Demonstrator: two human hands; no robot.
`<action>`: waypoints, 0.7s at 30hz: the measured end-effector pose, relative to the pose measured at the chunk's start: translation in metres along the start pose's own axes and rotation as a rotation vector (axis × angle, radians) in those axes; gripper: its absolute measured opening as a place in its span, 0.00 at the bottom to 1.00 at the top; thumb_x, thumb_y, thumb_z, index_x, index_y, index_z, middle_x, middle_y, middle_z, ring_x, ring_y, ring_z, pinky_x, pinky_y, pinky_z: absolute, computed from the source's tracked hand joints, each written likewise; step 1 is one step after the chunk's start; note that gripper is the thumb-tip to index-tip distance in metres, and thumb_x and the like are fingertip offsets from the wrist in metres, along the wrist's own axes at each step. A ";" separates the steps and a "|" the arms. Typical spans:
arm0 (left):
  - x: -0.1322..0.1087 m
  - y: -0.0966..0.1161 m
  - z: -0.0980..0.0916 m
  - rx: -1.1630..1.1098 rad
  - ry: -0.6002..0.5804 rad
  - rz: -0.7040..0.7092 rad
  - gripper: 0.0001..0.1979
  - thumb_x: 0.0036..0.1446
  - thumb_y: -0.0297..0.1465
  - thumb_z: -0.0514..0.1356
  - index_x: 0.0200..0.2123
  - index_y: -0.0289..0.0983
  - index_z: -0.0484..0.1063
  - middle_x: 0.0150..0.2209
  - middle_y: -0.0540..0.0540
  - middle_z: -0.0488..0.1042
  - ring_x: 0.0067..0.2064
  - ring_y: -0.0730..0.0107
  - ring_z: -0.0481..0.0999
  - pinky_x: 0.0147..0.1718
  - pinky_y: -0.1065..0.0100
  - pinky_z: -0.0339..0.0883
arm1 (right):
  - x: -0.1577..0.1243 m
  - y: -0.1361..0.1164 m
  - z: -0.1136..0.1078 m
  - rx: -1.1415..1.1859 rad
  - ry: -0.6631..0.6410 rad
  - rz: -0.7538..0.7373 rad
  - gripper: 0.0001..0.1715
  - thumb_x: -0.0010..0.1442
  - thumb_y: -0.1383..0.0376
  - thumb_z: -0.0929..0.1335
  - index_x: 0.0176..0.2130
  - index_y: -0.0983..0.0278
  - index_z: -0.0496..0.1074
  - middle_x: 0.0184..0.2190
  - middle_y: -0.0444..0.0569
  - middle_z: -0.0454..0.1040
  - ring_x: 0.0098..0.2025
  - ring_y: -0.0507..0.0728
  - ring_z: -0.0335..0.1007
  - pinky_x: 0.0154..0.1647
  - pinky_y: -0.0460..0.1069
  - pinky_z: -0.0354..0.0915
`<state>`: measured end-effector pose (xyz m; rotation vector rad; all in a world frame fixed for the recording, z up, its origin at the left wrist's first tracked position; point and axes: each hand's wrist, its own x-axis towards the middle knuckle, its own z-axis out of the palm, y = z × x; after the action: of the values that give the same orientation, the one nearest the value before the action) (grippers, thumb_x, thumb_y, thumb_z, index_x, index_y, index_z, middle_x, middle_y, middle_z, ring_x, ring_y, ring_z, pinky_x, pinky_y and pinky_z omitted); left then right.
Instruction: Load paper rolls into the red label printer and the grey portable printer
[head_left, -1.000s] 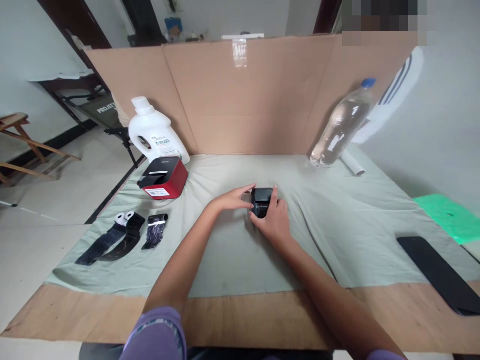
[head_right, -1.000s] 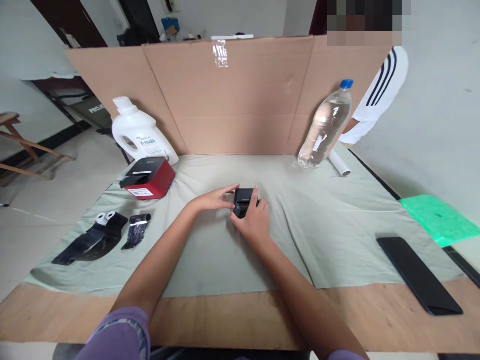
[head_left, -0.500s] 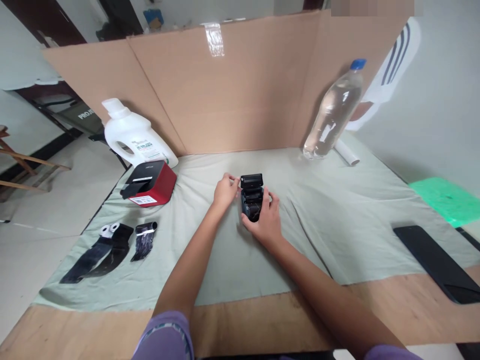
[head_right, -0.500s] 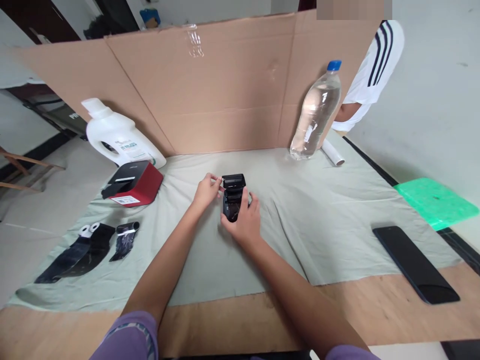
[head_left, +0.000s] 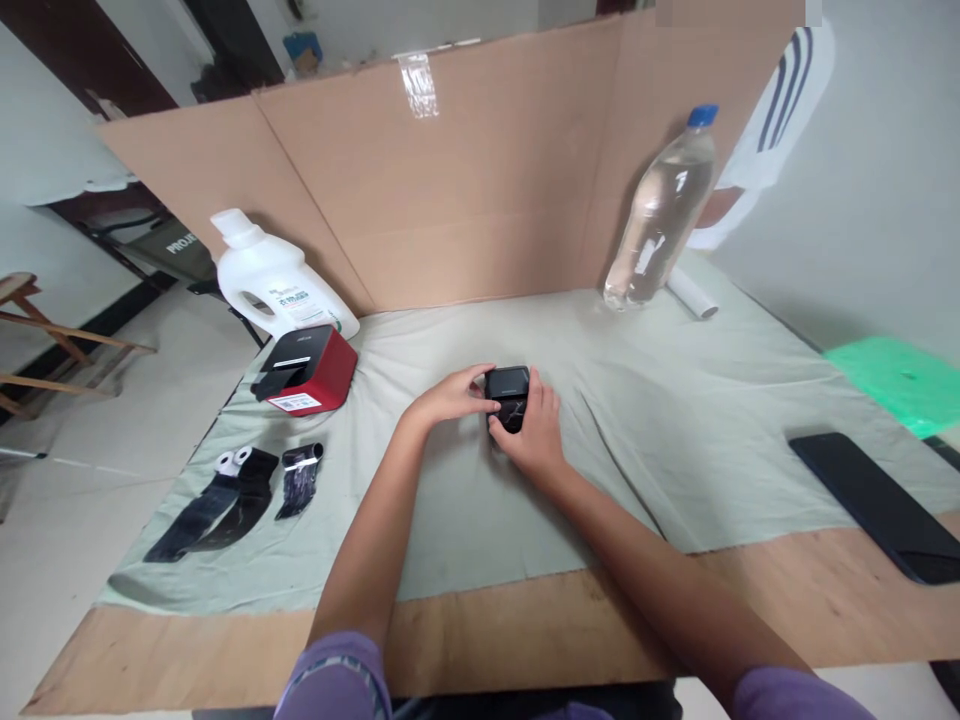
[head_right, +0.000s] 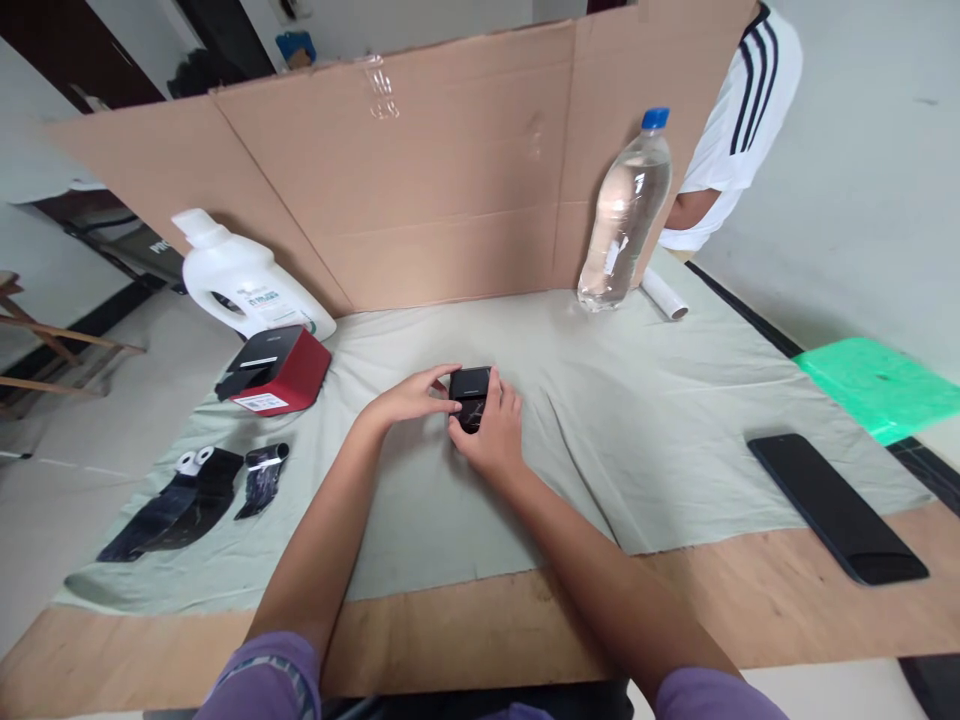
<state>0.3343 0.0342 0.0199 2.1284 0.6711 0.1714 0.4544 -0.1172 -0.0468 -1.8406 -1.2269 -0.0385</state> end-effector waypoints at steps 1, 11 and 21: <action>0.000 0.000 0.000 0.003 0.021 0.007 0.40 0.51 0.39 0.69 0.66 0.38 0.65 0.64 0.40 0.70 0.47 0.62 0.77 0.49 0.62 0.72 | 0.000 0.000 0.000 -0.003 -0.004 0.004 0.59 0.54 0.51 0.71 0.72 0.70 0.44 0.57 0.66 0.64 0.57 0.72 0.60 0.58 0.68 0.61; 0.018 -0.011 0.004 -0.096 0.194 0.028 0.28 0.64 0.48 0.56 0.58 0.37 0.74 0.50 0.41 0.80 0.29 0.70 0.74 0.37 0.65 0.71 | 0.001 -0.004 -0.004 0.005 -0.016 0.030 0.61 0.51 0.53 0.73 0.72 0.68 0.44 0.59 0.66 0.63 0.58 0.73 0.59 0.57 0.69 0.62; 0.026 0.021 0.020 0.269 0.727 0.072 0.15 0.68 0.43 0.54 0.35 0.39 0.72 0.35 0.47 0.79 0.34 0.69 0.75 0.38 0.69 0.66 | 0.004 0.007 -0.006 0.350 0.044 0.148 0.44 0.60 0.52 0.68 0.68 0.64 0.54 0.56 0.61 0.66 0.57 0.68 0.63 0.59 0.68 0.62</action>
<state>0.3718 0.0233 0.0210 2.3388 1.0745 0.9728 0.4642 -0.1188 -0.0462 -1.6082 -0.9929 0.2052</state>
